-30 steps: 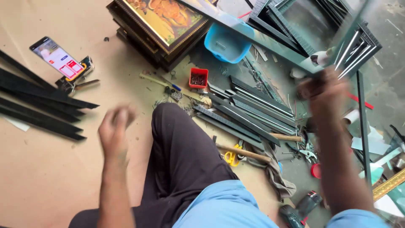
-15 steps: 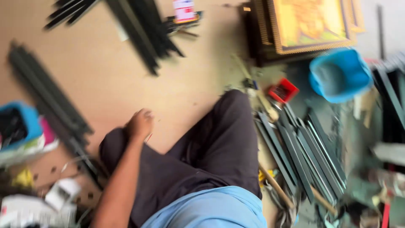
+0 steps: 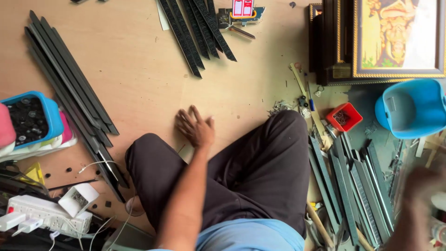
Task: Assembling black picture frames by joining corners and using a hammer.
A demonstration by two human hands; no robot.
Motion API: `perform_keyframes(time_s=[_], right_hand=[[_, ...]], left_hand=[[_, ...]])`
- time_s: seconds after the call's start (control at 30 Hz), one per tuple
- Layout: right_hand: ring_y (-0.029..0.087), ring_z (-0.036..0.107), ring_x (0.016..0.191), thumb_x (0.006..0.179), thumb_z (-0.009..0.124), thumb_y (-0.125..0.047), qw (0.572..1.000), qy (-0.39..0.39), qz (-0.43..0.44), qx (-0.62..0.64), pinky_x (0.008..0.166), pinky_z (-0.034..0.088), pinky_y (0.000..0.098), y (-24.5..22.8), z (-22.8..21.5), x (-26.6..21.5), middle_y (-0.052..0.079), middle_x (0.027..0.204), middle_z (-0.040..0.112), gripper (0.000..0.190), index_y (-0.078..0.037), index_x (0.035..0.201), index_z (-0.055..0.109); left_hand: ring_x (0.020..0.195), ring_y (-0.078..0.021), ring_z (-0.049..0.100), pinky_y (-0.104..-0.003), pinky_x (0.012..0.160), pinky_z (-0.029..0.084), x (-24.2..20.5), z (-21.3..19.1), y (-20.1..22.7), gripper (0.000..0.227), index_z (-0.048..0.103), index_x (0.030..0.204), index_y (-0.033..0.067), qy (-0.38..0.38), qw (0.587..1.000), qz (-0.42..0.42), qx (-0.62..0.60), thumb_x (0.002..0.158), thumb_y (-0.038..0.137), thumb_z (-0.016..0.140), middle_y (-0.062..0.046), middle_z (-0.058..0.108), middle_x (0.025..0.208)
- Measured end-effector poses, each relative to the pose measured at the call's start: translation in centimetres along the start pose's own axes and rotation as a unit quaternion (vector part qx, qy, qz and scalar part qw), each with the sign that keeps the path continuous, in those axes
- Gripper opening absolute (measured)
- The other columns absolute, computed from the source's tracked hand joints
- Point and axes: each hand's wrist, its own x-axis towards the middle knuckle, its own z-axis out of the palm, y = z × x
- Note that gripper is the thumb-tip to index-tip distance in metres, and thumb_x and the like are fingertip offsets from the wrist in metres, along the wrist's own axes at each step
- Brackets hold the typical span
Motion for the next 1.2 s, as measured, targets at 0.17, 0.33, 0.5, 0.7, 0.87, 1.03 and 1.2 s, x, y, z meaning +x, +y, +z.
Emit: perform_keyframes(time_s=[0.17, 0.33, 0.5, 0.7, 0.87, 1.03, 1.2], right_hand=[[0.031, 0.067, 0.109, 0.085, 0.071, 0.004, 0.99, -0.11, -0.082, 0.021, 0.099, 0.05, 0.0409, -3.6, 17.1, 4.0, 0.011, 0.112, 0.074, 0.04, -0.006, 0.123, 0.072], [0.029, 0.07, 0.093, 0.105, 0.069, -0.015, 0.985, -0.122, -0.04, 0.113, 0.085, 0.055, 0.0385, -5.8, 31.4, 13.1, 0.015, 0.102, 0.071, 0.016, -0.003, 0.115, 0.072], [0.012, 0.071, 0.086, 0.11, 0.064, -0.029, 0.978, -0.107, 0.075, 0.161, 0.08, 0.054, 0.0301, -3.1, 45.1, 22.7, 0.011, 0.095, 0.075, 0.031, 0.0, 0.112, 0.074], [0.011, 0.067, 0.095, 0.106, 0.067, -0.037, 0.943, -0.09, 0.151, 0.284, 0.087, 0.053, 0.0269, -2.5, 51.8, 28.2, 0.004, 0.1, 0.074, 0.04, 0.003, 0.114, 0.07], [0.01, 0.061, 0.085, 0.11, 0.063, -0.039, 0.916, -0.137, 0.143, 0.349, 0.081, 0.053, 0.0282, -1.9, 53.5, 28.8, 0.002, 0.088, 0.068, 0.041, 0.001, 0.107, 0.073], [0.009, 0.06, 0.072, 0.11, 0.064, -0.04, 0.91, -0.13, 0.161, 0.359, 0.068, 0.047, 0.0272, -1.7, 54.3, 28.9, 0.0, 0.077, 0.066, 0.044, -0.002, 0.089, 0.068], [0.009, 0.06, 0.072, 0.113, 0.066, -0.042, 0.916, -0.121, 0.131, 0.36, 0.073, 0.056, 0.0274, -1.2, 54.6, 28.7, -0.001, 0.077, 0.064, 0.046, -0.003, 0.088, 0.068]], left_hand=[[0.154, -0.0516, 0.009, -0.073, 0.12, 0.002, -2.1, 0.9, 2.5, 0.093, 0.027, 0.162, 0.0048, 0.174, 0.985, -0.004, -0.017, 0.094, 0.06, 0.058, -0.035, 0.011, 0.165], [0.155, -0.0506, 0.01, -0.072, 0.121, 0.002, -1.5, -0.4, 3.2, 0.091, 0.029, 0.161, 0.0049, 0.157, 0.987, -0.024, -0.028, 0.092, 0.057, 0.058, -0.035, 0.012, 0.165], [0.154, -0.0502, 0.009, -0.071, 0.12, 0.0, -0.7, -1.2, 3.0, 0.091, 0.028, 0.16, 0.005, 0.109, 0.992, -0.045, -0.043, 0.09, 0.057, 0.057, -0.034, 0.011, 0.165], [0.153, -0.051, 0.006, -0.071, 0.119, 0.0, -0.4, -0.6, 2.9, 0.095, 0.025, 0.16, 0.0035, 0.079, 0.995, -0.042, -0.036, 0.09, 0.061, 0.053, -0.037, 0.007, 0.163], [0.153, -0.0518, 0.008, -0.072, 0.12, 0.002, -0.3, -0.7, 3.0, 0.094, 0.025, 0.161, 0.002, 0.1, 0.994, -0.033, -0.023, 0.092, 0.06, 0.052, -0.038, 0.008, 0.163], [0.153, -0.0522, 0.009, -0.072, 0.12, 0.004, -0.3, -0.9, 2.9, 0.094, 0.026, 0.16, 0.0019, 0.109, 0.993, -0.032, -0.02, 0.092, 0.06, 0.054, -0.038, 0.009, 0.163], [0.153, -0.0529, 0.01, -0.073, 0.119, 0.004, -0.3, -1.0, 2.9, 0.095, 0.027, 0.16, 0.0013, 0.106, 0.994, -0.027, -0.019, 0.092, 0.06, 0.055, -0.038, 0.009, 0.163]])
